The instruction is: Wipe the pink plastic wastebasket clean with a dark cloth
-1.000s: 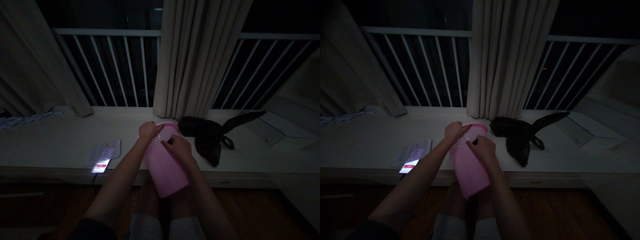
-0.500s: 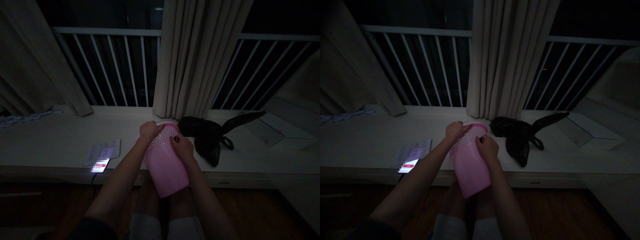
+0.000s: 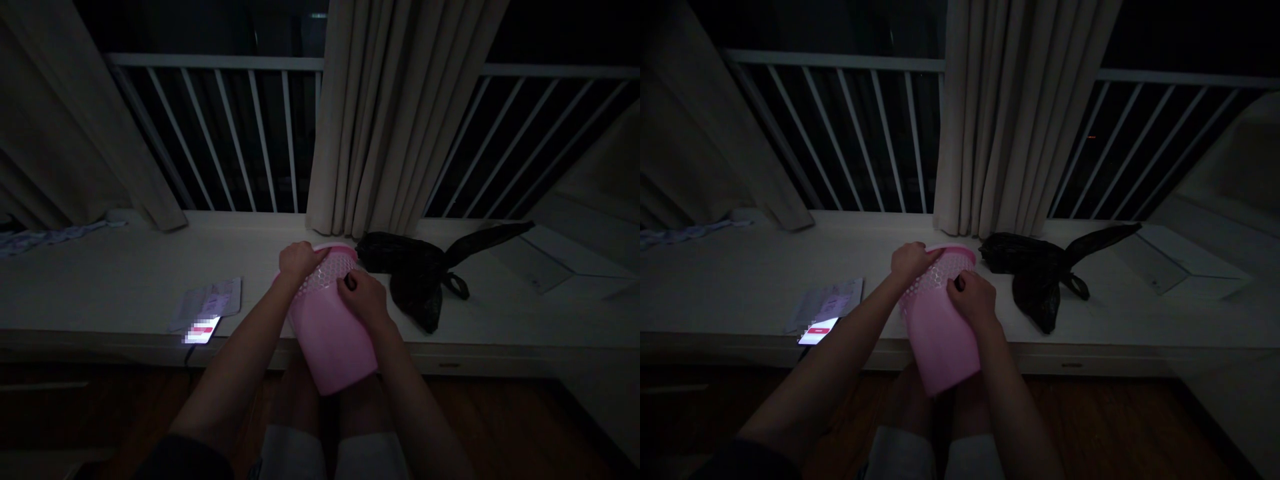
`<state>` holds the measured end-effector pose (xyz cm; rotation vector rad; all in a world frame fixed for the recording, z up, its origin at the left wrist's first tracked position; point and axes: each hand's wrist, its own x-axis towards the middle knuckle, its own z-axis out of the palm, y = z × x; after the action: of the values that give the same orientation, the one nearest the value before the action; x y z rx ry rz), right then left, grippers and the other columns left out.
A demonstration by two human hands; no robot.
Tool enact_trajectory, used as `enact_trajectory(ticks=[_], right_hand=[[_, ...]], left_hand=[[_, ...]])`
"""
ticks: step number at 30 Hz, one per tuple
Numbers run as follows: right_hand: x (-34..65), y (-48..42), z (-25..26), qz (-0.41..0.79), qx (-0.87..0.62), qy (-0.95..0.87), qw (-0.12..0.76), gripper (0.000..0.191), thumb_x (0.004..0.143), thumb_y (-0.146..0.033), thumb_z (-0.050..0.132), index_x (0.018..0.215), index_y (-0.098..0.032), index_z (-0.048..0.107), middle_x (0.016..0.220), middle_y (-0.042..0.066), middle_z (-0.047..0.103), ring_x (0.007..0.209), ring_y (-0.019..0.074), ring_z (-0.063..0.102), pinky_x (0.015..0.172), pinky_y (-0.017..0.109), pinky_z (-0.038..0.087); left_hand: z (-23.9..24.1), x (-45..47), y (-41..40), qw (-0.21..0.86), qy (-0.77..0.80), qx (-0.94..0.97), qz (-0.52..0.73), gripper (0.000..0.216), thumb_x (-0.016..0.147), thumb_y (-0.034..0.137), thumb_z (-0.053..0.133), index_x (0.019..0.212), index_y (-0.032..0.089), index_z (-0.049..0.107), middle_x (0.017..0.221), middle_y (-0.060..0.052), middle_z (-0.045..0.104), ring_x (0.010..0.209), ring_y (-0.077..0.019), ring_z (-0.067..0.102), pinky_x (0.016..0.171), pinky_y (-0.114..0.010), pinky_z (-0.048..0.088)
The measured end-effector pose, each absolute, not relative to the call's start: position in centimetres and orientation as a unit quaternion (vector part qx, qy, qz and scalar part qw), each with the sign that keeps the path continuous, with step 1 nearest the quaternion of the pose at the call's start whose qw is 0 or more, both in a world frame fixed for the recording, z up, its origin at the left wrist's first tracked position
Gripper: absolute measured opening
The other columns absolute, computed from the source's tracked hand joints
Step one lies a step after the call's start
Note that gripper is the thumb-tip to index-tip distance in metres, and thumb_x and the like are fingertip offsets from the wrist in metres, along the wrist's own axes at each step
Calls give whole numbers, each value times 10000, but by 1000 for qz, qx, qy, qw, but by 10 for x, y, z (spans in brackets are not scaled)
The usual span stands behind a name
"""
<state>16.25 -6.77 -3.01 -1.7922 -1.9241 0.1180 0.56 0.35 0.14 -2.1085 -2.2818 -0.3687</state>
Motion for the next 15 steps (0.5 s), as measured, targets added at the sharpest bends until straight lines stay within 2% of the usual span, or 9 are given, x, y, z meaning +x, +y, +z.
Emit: enact_trajectory(ticks=[4, 15], right_hand=[[160, -70, -26, 61, -655, -711, 248, 287, 848, -445, 527, 691, -207, 560, 728, -6, 595, 658, 128, 490, 567, 266, 220], [164, -65, -28, 111, -717, -645, 239, 350, 893, -481, 434, 727, -211, 581, 749, 12, 628, 679, 141, 520, 566, 263, 220]], left_hand=[[-1, 3, 4, 7, -731, -671, -123, 847, 799, 807, 279, 1042, 118, 707, 974, -206, 699, 967, -335, 657, 786, -385, 496], [3, 4, 1, -5, -730, -673, -120, 818, 809, 790, 302, 1040, 113, 700, 993, -206, 699, 972, -328, 657, 786, -388, 490]])
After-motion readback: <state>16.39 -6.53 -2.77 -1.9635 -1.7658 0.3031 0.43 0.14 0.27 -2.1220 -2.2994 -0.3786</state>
